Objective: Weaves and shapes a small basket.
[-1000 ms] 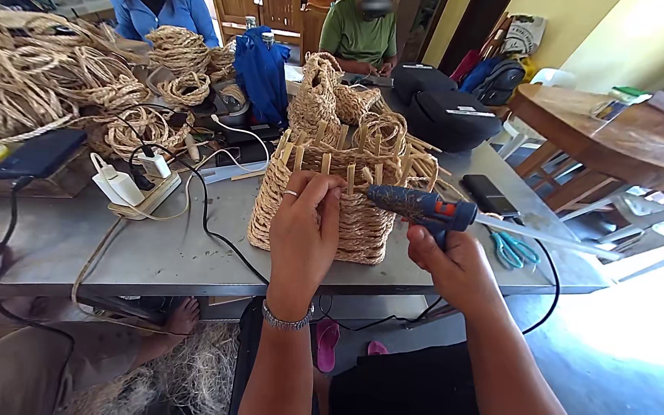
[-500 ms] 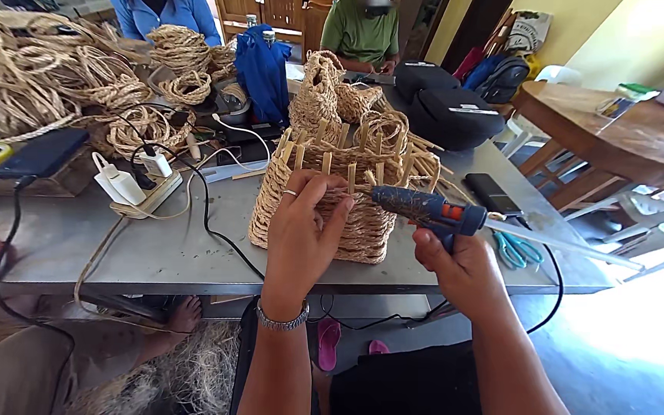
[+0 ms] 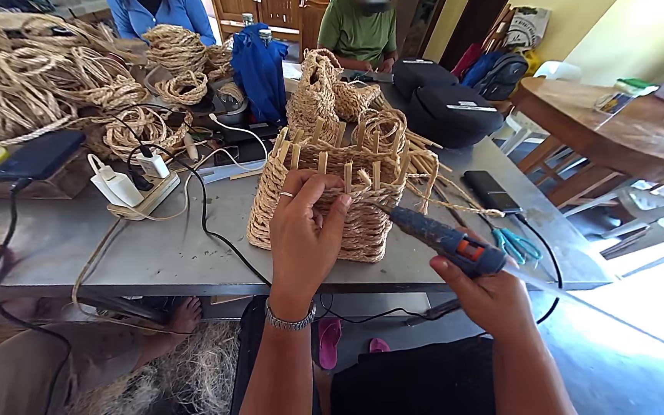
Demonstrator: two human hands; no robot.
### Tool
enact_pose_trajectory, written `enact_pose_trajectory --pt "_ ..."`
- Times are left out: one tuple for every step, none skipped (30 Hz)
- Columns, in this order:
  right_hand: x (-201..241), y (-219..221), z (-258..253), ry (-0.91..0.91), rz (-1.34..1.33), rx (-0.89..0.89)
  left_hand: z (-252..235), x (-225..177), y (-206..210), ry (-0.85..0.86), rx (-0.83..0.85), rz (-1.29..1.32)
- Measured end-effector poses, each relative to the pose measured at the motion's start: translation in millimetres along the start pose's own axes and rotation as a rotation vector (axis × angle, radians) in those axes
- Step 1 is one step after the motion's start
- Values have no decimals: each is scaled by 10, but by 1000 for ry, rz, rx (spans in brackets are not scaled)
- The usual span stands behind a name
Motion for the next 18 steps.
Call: enact_pose_trajectory --pt "-51 -94 21 23 -8 3 5 -3 3 -1 -7 -7" --pt "-113 -195 40 58 11 6 8 -10 6 2 -12 -17" --pt "-193 -296 55 100 50 9 11 -13 11 3 -12 -26" --pt "-291 -387 68 143 128 22 10 -14 16 -1 -13 -32" --pt "-404 -462 78 182 237 47 13 -13 21 -7 -14 -36" --pt "-514 -510 89 214 350 85 17 -13 24 -12 -16 -42" --pt "-622 -525 97 240 448 129 22 -14 26 -16 -20 -50" --pt "-713 -503 93 238 510 174 20 -12 24 -20 -31 -59" --pt "-775 -442 83 223 547 221 17 -7 21 -22 -47 -71" --pt "-821 -361 69 205 585 262 14 0 18 -22 -63 -83" --pt "-875 -274 52 184 627 296 11 9 17 -24 -76 -89" --pt "-929 -193 33 164 671 320 10 16 18 -27 -83 -94" --pt "-979 -126 14 134 713 332 11 22 18 -30 -86 -103" --pt "-1029 -75 -4 116 746 340 10 25 19 -32 -85 -110" --pt "-1071 -42 -26 107 766 341 10 24 19 -33 -84 -114" --pt "-1095 -21 -49 112 773 337 11 23 20 -34 -81 -114" --pt "-1089 -8 -80 120 768 326 12 22 22 -36 -79 -115" --pt "-1043 5 -124 116 757 309 11 19 22 -34 -80 -117"
Point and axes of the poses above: each hand's wrist, its own z-axis away from the middle knuckle, its own y-axis out of the palm, x = y × z, the point moved 9 cm from there along -z, towards the middle knuckle, and after that the axes turned 13 degrees about -x, right-handed, at the moved point
